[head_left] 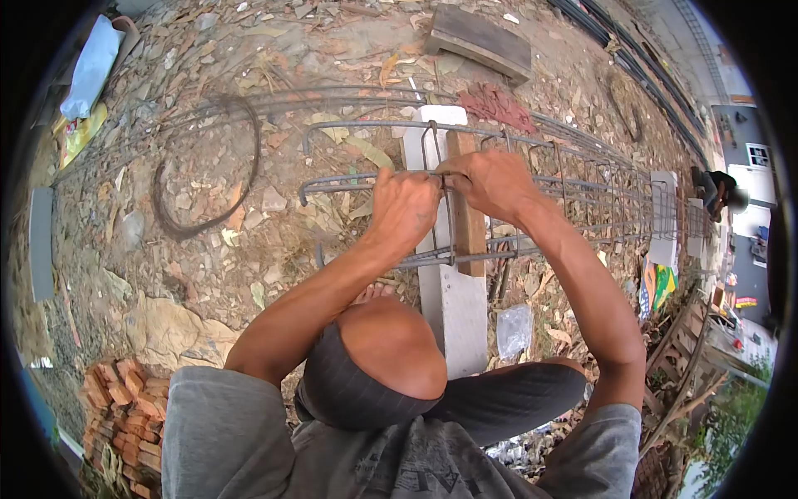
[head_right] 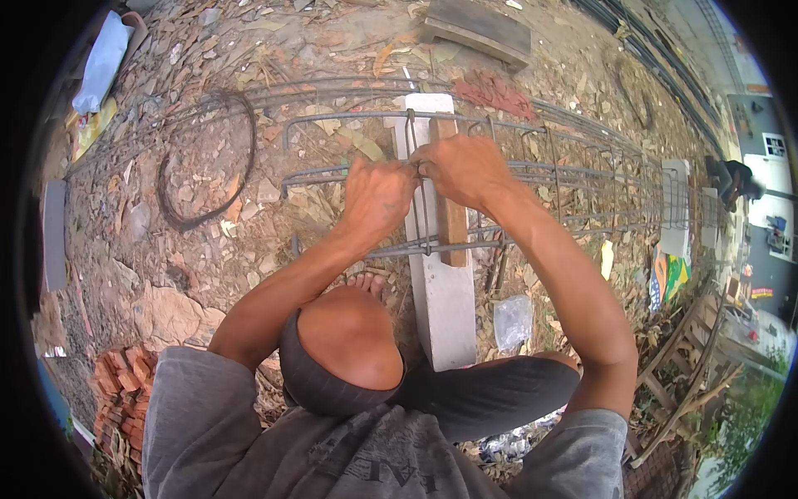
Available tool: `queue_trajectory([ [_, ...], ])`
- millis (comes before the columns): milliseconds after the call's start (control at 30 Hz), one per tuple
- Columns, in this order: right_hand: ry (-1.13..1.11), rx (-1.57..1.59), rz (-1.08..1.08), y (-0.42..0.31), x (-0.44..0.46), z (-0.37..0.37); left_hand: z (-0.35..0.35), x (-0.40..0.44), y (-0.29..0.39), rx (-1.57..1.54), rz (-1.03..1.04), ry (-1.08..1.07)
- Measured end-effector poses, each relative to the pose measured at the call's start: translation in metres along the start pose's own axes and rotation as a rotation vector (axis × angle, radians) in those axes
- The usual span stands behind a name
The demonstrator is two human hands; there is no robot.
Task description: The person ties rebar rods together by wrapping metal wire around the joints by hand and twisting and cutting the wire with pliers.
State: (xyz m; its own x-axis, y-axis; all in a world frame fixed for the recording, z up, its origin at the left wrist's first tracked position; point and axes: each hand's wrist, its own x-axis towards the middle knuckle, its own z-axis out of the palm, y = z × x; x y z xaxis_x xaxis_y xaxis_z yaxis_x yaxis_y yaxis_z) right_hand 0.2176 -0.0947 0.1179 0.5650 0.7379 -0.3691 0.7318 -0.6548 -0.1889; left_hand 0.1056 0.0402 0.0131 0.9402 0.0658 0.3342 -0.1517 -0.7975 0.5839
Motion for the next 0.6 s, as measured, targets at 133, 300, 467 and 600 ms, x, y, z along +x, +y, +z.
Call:
queue_trajectory([
  [133, 0.23, 0.412, 0.085, 0.009, -0.021, 0.045, -0.005, 0.0, 0.001, 0.012, 0.011, -0.012],
  [300, 0.125, 0.727, 0.236, 0.011, -0.031, 0.061, -0.006, 0.0, 0.001, -0.011, -0.011, -0.021],
  [467, 0.347, 0.4, -0.009, 0.016, -0.027, 0.053, -0.005, 0.001, 0.001, 0.008, -0.015, -0.052],
  [600, 0.43, 0.138, -0.055, 0.007, -0.028, 0.047, -0.004, 0.001, 0.001, 0.012, -0.005, -0.048],
])
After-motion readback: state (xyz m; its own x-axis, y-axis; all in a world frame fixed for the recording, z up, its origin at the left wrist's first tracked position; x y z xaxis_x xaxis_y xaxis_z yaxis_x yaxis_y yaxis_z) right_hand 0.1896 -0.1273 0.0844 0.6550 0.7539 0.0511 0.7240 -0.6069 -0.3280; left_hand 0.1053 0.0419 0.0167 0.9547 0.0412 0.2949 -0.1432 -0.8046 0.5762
